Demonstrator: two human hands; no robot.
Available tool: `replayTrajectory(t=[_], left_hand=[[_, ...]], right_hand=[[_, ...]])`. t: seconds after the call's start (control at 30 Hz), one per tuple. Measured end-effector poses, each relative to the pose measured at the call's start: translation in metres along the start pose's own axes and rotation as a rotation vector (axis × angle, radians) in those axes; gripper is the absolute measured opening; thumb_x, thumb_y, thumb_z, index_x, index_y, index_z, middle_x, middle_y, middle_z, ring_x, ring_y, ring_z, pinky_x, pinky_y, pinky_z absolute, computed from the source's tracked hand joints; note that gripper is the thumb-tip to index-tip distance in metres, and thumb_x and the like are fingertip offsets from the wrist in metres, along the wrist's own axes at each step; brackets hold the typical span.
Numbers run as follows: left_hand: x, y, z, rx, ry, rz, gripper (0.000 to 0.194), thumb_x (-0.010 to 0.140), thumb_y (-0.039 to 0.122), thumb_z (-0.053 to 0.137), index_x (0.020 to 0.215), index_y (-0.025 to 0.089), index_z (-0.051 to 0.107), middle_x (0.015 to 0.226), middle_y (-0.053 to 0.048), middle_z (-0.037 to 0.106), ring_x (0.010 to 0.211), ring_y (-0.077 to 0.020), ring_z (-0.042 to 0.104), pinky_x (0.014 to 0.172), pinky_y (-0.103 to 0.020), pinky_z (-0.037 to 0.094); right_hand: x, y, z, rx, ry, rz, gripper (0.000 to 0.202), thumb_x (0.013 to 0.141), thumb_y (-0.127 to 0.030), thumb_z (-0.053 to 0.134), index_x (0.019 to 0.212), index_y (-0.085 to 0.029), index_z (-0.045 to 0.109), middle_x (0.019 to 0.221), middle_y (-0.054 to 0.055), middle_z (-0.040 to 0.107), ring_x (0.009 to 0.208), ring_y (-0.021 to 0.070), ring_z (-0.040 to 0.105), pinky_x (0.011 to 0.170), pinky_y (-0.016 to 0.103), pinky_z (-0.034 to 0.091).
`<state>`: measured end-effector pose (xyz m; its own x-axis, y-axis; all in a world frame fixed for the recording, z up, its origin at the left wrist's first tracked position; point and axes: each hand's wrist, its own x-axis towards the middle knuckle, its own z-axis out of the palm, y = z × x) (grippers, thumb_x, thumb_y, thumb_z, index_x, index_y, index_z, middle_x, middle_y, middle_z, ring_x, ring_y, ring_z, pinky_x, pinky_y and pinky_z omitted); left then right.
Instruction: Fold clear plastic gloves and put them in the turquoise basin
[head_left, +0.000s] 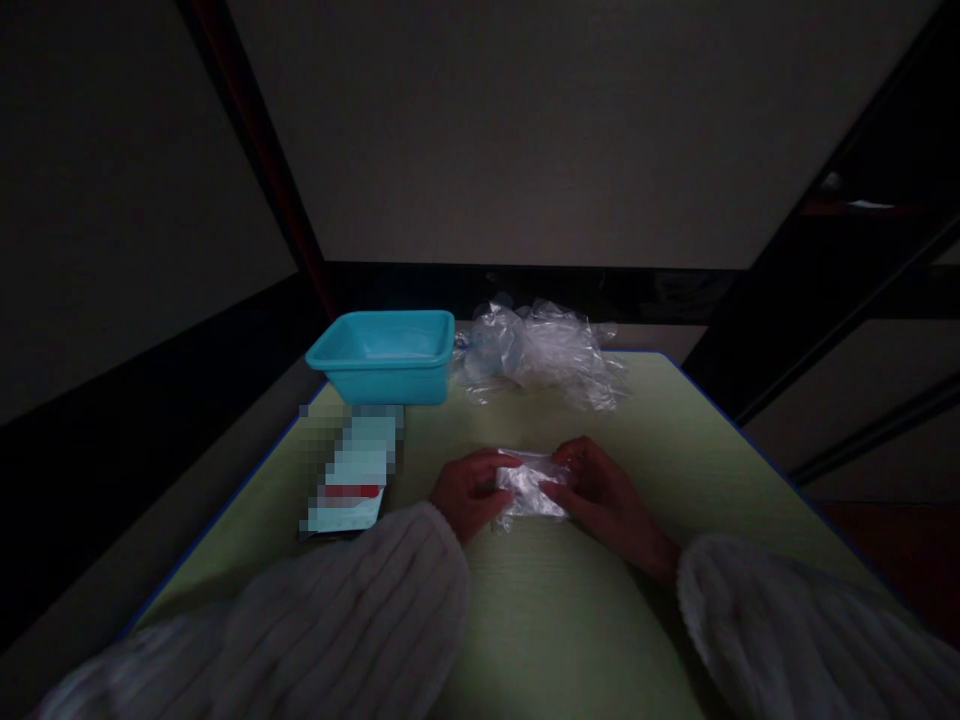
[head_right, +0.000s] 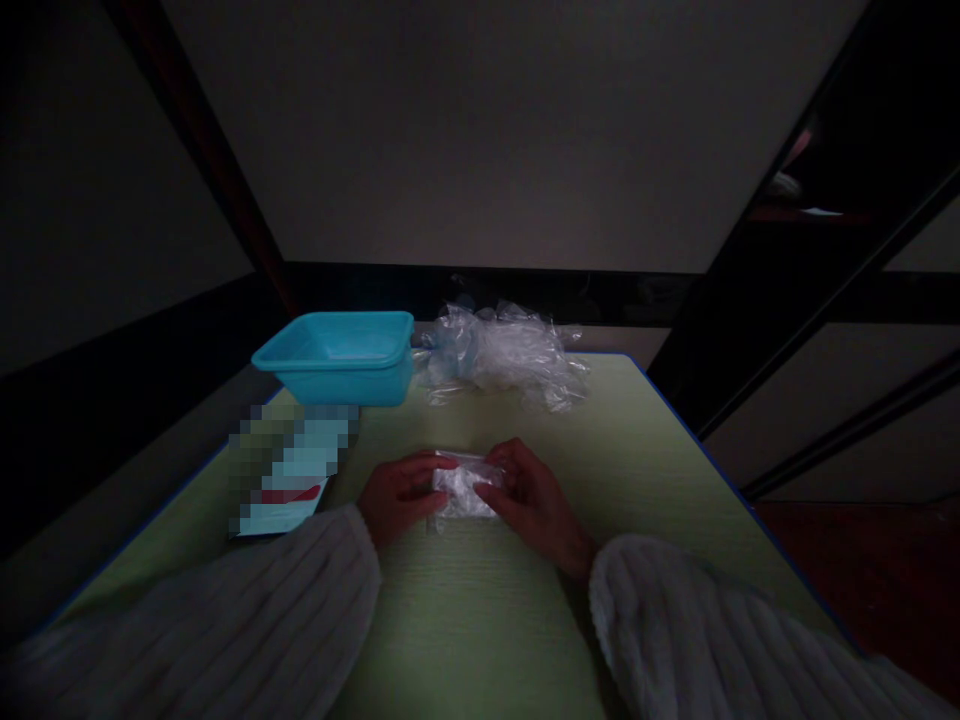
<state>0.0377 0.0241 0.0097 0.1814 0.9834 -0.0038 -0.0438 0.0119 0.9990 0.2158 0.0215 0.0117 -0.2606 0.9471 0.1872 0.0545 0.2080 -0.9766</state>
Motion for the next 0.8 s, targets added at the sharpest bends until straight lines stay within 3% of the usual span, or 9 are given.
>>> replayTrajectory(t=[0.23,0.37,0.43,0.5,0.63,0.73,0.8], left_hand=[[-0.006,0.001,0.002,-0.017,0.016,0.032,0.034,0.053,0.005,0.062,0.085,0.016,0.070,0.100,-0.005,0.064,0.081,-0.0161,0.062,0.066,-0.023,0.052],[-0.003,0.012,-0.003,-0.259,0.244,0.106,0.036,0.047,0.000,0.067,0.080,0.016,0.067,0.091,-0.005,0.066,0.078,-0.0156,0.062,0.062,-0.021,0.050],[0.004,0.018,-0.012,-0.360,0.335,0.126,0.037,0.046,-0.001,0.069,0.078,0.015,0.063,0.083,-0.002,0.065,0.073,-0.0147,0.062,0.058,-0.020,0.048],[0.012,0.022,-0.025,-0.440,0.427,0.165,0.037,0.048,-0.002,0.069,0.077,0.017,0.057,0.086,0.001,0.062,0.074,-0.0123,0.062,0.064,-0.021,0.049],[0.025,0.026,-0.051,-0.604,0.549,0.196,0.033,0.064,0.001,0.066,0.089,0.019,0.052,0.087,0.002,0.060,0.077,-0.0121,0.062,0.071,-0.025,0.050],[0.030,0.029,-0.065,-0.715,0.576,0.189,0.016,0.084,0.017,0.055,0.100,0.015,0.054,0.096,-0.004,0.060,0.085,-0.0160,0.061,0.074,-0.033,0.051],[0.035,0.031,-0.073,-0.773,0.581,0.170,0.024,0.088,0.026,0.051,0.109,0.013,0.053,0.105,-0.007,0.058,0.090,-0.0186,0.059,0.076,-0.037,0.051]], right_hand=[[0.001,-0.002,-0.004,-0.130,-0.039,0.061,0.024,0.067,-0.041,0.066,0.078,-0.019,0.065,0.075,0.003,0.064,0.060,0.0147,0.054,0.053,0.027,0.043],[0.002,-0.005,-0.004,-0.171,0.054,0.086,0.024,0.062,-0.039,0.069,0.076,-0.019,0.066,0.063,0.000,0.060,0.048,0.0109,0.046,0.045,0.025,0.037],[0.002,-0.006,-0.004,-0.192,0.078,0.106,0.024,0.061,-0.038,0.069,0.074,-0.019,0.066,0.054,-0.003,0.054,0.043,0.0090,0.039,0.041,0.023,0.032],[0.002,-0.008,-0.005,-0.205,0.091,0.130,0.023,0.060,-0.038,0.070,0.073,-0.019,0.066,0.049,-0.004,0.049,0.042,0.0084,0.035,0.040,0.023,0.028],[0.001,-0.010,-0.005,-0.186,0.106,0.156,0.025,0.059,-0.040,0.070,0.072,-0.019,0.065,0.048,-0.005,0.046,0.042,0.0084,0.033,0.040,0.022,0.026],[0.000,-0.011,-0.005,-0.180,0.102,0.132,0.027,0.059,-0.041,0.071,0.072,-0.019,0.065,0.051,-0.004,0.049,0.043,0.0085,0.035,0.040,0.022,0.027],[0.001,-0.010,-0.005,-0.171,0.097,0.112,0.027,0.058,-0.041,0.071,0.072,-0.018,0.065,0.055,-0.002,0.053,0.045,0.0089,0.037,0.041,0.023,0.029]])
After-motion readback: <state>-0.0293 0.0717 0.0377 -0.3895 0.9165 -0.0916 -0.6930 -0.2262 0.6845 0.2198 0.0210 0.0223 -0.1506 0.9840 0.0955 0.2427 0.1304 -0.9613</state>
